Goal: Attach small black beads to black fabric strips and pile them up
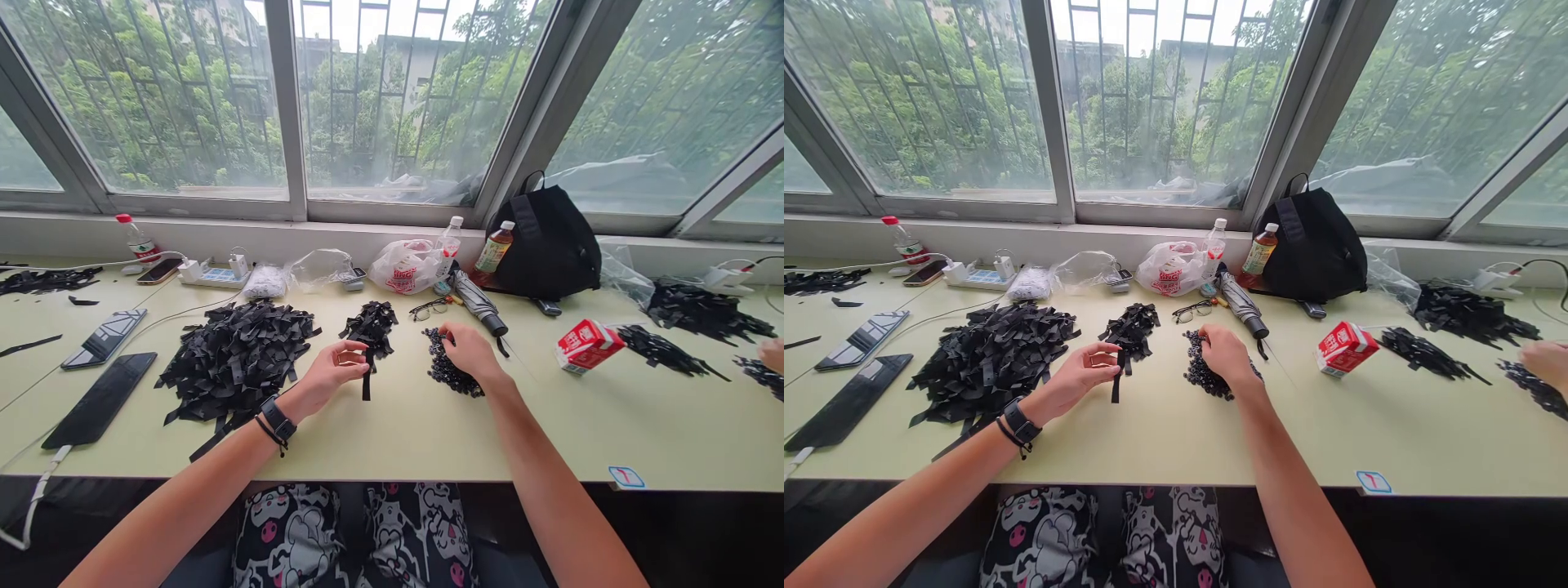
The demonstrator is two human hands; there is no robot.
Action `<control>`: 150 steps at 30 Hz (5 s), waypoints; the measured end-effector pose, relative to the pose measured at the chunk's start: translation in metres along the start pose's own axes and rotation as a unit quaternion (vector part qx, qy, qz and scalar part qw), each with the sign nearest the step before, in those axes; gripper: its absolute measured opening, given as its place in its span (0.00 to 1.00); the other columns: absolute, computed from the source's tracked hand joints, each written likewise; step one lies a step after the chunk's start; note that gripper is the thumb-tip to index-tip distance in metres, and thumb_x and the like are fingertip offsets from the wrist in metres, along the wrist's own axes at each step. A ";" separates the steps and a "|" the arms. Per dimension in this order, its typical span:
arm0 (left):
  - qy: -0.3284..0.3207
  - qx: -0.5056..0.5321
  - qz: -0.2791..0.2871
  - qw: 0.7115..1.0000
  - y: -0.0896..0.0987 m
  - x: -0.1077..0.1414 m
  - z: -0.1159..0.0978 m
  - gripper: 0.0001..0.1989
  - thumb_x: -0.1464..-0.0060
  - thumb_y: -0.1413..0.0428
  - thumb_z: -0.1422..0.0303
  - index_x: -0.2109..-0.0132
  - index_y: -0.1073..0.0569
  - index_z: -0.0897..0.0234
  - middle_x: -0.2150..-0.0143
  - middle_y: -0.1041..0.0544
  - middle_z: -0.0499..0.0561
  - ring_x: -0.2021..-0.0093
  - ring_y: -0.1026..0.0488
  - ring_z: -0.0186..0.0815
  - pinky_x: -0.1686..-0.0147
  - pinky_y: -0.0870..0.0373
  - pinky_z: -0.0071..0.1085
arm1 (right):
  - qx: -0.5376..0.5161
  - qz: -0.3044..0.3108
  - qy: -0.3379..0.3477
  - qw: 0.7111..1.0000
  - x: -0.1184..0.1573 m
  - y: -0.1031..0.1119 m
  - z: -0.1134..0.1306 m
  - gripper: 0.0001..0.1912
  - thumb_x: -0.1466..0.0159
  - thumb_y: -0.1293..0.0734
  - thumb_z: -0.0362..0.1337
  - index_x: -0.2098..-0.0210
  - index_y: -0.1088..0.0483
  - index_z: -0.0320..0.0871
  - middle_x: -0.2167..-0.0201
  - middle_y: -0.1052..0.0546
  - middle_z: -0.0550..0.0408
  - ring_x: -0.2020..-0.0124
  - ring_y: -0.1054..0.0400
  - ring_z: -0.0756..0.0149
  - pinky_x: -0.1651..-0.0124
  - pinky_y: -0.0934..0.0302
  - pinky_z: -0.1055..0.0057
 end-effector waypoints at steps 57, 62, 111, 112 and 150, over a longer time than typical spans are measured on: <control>-0.087 -0.077 0.005 0.993 -0.008 0.001 -0.013 0.21 0.52 0.28 0.65 0.52 0.22 0.65 0.58 0.19 0.54 0.61 0.20 0.37 0.56 0.23 0.36 | -0.614 0.176 0.079 0.765 0.050 -0.023 0.153 0.14 0.43 0.21 0.42 0.63 0.25 0.44 0.67 0.22 0.56 0.65 0.27 0.65 0.57 0.31 0.66; -0.124 -0.096 0.002 0.988 -0.007 0.000 -0.014 0.17 0.49 0.29 0.63 0.56 0.22 0.65 0.58 0.19 0.53 0.63 0.19 0.36 0.59 0.21 0.34 | -0.646 0.209 0.056 0.732 0.053 -0.027 0.158 0.15 0.46 0.20 0.43 0.65 0.24 0.43 0.69 0.21 0.55 0.67 0.27 0.66 0.60 0.31 0.66; -0.215 -0.369 -0.089 0.900 -0.008 0.014 -0.032 0.11 0.38 0.39 0.60 0.62 0.19 0.62 0.67 0.17 0.51 0.70 0.27 0.35 0.67 0.31 0.31 | -0.661 0.196 0.053 0.722 0.054 -0.021 0.158 0.13 0.45 0.20 0.42 0.66 0.22 0.43 0.69 0.21 0.54 0.66 0.26 0.65 0.56 0.31 0.63; -0.216 -0.375 -0.088 0.897 -0.010 0.014 -0.032 0.11 0.38 0.40 0.60 0.62 0.19 0.62 0.67 0.18 0.51 0.70 0.28 0.35 0.67 0.32 0.31 | -0.661 0.195 0.053 0.723 0.054 -0.021 0.158 0.13 0.45 0.20 0.42 0.66 0.22 0.43 0.69 0.21 0.54 0.66 0.26 0.65 0.57 0.31 0.63; -0.233 -0.401 -0.161 0.871 -0.006 0.026 -0.052 0.18 0.39 0.40 0.58 0.74 0.23 0.62 0.76 0.22 0.48 0.75 0.30 0.33 0.72 0.37 0.30 | -0.478 0.074 0.160 0.860 0.052 -0.016 0.149 0.25 0.38 0.27 0.41 0.42 0.25 0.47 0.49 0.19 0.47 0.54 0.22 0.53 0.47 0.27 0.53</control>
Point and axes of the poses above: each hand's wrist, its own x-axis away from the middle knuckle, its own y-axis out of the back of the hand, z = x × y, the point moved 9 cm from there along -x, towards the middle knuckle
